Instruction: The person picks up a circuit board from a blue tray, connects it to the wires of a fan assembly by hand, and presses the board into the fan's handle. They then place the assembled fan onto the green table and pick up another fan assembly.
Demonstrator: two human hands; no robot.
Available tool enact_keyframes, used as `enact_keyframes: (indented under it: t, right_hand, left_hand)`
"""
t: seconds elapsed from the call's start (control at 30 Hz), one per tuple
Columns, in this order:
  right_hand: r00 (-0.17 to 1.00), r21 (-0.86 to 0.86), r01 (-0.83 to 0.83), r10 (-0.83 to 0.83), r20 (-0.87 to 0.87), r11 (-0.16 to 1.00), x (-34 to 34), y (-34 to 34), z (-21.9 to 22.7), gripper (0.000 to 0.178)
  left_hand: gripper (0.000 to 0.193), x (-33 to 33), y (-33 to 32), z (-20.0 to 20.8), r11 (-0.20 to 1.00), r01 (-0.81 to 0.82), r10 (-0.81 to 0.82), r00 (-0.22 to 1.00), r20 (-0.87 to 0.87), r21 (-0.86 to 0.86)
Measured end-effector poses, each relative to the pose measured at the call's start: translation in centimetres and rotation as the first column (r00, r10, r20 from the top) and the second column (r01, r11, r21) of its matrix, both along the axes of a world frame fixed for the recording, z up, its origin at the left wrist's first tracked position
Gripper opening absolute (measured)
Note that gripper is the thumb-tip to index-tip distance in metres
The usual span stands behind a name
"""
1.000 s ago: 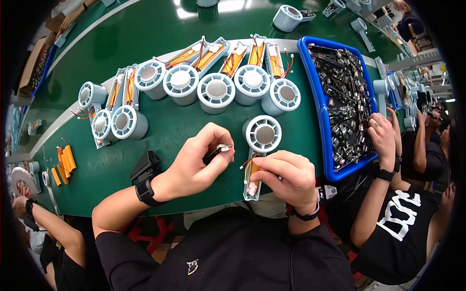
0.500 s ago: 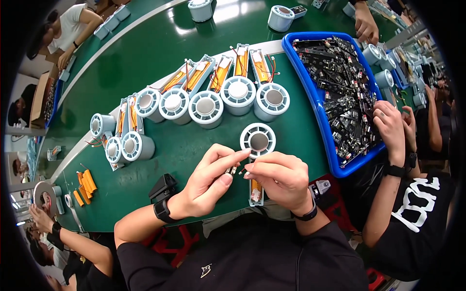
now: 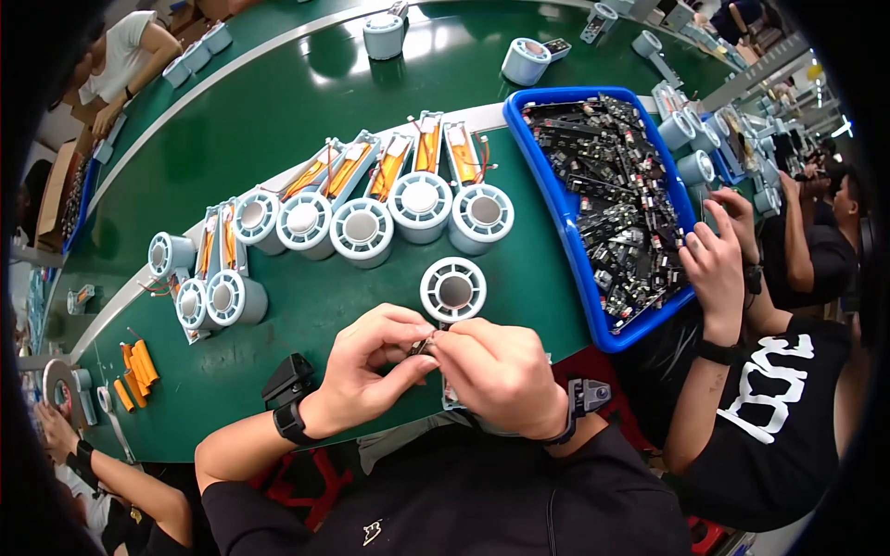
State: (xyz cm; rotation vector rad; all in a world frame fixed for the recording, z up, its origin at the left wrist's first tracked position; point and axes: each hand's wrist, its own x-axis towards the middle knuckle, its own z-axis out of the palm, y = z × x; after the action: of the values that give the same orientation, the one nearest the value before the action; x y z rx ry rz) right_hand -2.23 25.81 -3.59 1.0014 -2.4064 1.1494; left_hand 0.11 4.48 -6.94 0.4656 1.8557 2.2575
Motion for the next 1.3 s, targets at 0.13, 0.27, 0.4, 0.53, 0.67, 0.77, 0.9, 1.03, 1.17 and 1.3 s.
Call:
enact_keyframes:
  t: [0.13,0.27,0.4,0.53,0.67,0.77,0.9,1.03,1.17,1.3]
  right_hand:
    - [0.995,0.247,-0.071,0.052,0.081,0.966,-0.2,0.2,1.9,0.018]
    - [0.992,0.244,-0.117,0.102,0.075,0.963,-0.8,0.4,1.3,0.018]
    - [0.971,0.006,-0.146,0.142,0.193,0.989,-2.0,0.8,0.4,0.022]
    - [0.961,-0.086,-0.166,0.181,0.208,0.982,-1.6,0.9,-0.5,0.019]
    - [0.962,-0.085,-0.148,0.163,0.220,0.985,-2.9,1.2,-0.2,0.027]
    - [0.967,-0.067,-0.213,0.220,0.131,0.975,-3.4,1.5,-0.7,0.026]
    - [0.966,-0.100,-0.185,0.199,0.164,0.978,-3.4,1.4,-0.6,0.026]
    - [0.832,-0.330,0.013,0.172,0.527,0.944,0.2,0.7,-0.8,0.024]
    - [0.600,-0.593,0.266,0.351,0.719,0.760,0.0,1.0,-0.4,0.016]
    - [0.544,-0.654,0.358,0.421,0.726,0.666,0.1,1.5,-0.5,0.016]
  left_hand:
    - [0.029,0.0,0.1,0.1,0.994,0.040,-0.037,0.999,0.027,-0.099]
    - [0.030,-0.4,-0.2,0.5,0.991,0.125,-0.119,0.987,0.108,-0.052]
    - [0.030,-0.8,-0.4,0.7,0.983,0.183,-0.183,0.967,0.178,0.021]
    - [0.029,-0.5,-0.6,1.2,0.973,0.226,-0.230,0.946,0.227,0.040]
    - [0.026,-1.1,-0.3,1.5,0.963,0.255,-0.269,0.915,0.299,0.086]
    - [0.025,-1.9,0.0,1.3,0.951,0.303,-0.307,0.916,0.258,0.055]
    - [0.025,-1.6,-0.1,1.1,0.953,0.284,-0.303,0.915,0.266,0.108]
    - [0.027,-0.4,-0.7,0.9,0.960,0.248,-0.272,0.939,0.211,0.133]
    - [0.032,-1.6,-1.2,1.4,0.974,0.186,-0.182,0.982,0.041,-0.126]
    - [0.044,-1.6,-0.8,2.1,0.915,-0.122,-0.027,0.933,-0.360,-0.385]
